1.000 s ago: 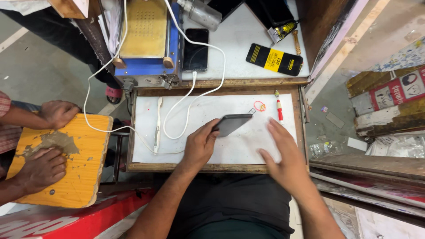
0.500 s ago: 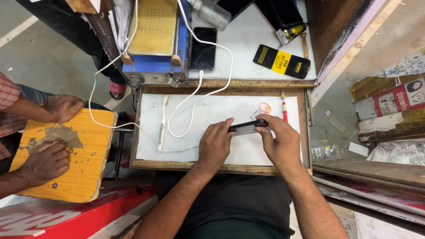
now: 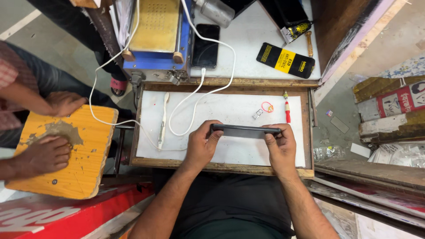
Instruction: The person inspects a black smartphone with a cracked screen, then removes the back cover of an orange smartphone using a plastic pry tool. They use a screwdriver to loosen screws on the orange phone's internal components. The person handles both phones and tools on a workbench.
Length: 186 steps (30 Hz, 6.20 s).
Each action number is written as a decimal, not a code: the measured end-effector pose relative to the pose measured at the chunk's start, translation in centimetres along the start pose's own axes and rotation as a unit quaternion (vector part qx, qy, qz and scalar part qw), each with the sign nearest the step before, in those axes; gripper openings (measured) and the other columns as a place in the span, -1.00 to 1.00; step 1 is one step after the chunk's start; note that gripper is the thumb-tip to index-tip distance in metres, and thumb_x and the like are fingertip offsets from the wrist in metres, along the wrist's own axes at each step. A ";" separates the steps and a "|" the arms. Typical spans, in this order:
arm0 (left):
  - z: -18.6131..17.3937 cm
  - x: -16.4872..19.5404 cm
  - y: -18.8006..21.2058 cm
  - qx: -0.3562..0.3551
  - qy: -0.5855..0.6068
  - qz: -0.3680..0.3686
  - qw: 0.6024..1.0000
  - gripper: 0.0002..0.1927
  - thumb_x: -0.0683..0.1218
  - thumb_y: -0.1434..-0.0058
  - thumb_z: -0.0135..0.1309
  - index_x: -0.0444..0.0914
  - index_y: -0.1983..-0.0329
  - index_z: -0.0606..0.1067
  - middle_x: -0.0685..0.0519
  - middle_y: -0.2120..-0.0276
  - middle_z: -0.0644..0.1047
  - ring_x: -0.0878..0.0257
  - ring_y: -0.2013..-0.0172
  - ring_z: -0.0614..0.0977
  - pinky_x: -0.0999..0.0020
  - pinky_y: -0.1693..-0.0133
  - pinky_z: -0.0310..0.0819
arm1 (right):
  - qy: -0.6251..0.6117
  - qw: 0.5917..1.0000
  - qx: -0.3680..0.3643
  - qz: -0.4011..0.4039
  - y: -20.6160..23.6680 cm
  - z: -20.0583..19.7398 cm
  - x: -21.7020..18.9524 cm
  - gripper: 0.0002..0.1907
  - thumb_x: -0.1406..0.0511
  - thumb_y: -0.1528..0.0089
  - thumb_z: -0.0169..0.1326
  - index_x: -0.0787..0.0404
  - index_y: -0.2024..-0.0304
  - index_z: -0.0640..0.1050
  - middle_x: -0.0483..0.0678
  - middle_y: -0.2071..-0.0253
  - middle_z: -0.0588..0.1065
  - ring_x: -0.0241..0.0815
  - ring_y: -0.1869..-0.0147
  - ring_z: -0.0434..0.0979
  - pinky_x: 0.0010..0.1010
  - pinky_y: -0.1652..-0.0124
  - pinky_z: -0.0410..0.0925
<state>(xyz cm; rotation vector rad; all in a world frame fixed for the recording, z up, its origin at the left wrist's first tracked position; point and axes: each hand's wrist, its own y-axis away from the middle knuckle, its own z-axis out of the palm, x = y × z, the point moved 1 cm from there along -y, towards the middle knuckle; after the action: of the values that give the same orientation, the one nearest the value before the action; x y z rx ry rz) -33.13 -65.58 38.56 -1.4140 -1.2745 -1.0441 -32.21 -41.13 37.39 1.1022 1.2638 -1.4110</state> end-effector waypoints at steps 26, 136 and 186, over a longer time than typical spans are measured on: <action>2.2 -0.2 -3.6 -0.053 0.142 0.084 0.985 -0.56 0.12 -0.59 -0.06 -0.27 -0.30 0.42 -0.18 0.03 0.65 -0.02 -0.02 0.65 0.28 -0.02 0.52 | -0.424 0.876 -0.170 0.155 -4.1 5.5 4.2 -0.62 0.21 -0.32 0.22 0.10 -0.15 0.47 -0.15 0.00 0.52 -0.25 -0.06 0.51 -0.33 -0.03 0.39; 2.5 -2.9 -6.0 -0.076 0.215 -0.007 0.974 -0.54 -0.23 -0.40 0.03 -0.32 -0.36 0.32 -0.01 0.01 0.57 0.28 0.05 0.65 0.35 0.01 0.63 | -0.268 0.891 -0.203 0.306 -5.5 1.7 6.4 -0.26 0.14 -0.24 0.24 0.15 -0.42 0.28 -0.18 0.08 0.49 -0.46 0.15 0.47 -0.61 0.20 0.42; -19.6 -1.9 4.5 0.442 0.500 0.098 0.738 -0.66 -0.20 -0.41 0.01 -0.40 -0.22 0.40 -0.23 -0.03 0.58 -0.03 0.05 0.69 0.22 0.03 0.69 | 0.145 0.988 -0.032 -0.036 -4.4 0.7 6.2 -0.92 0.41 -0.34 0.12 0.27 0.17 0.63 -0.07 0.27 0.60 -0.28 0.20 0.56 -0.44 0.20 0.44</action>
<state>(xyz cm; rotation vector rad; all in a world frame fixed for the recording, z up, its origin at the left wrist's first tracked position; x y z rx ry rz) -29.00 -85.27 40.29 -0.1189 -0.5822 -0.6757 -37.70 -41.95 32.13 1.2616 1.5587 -1.2847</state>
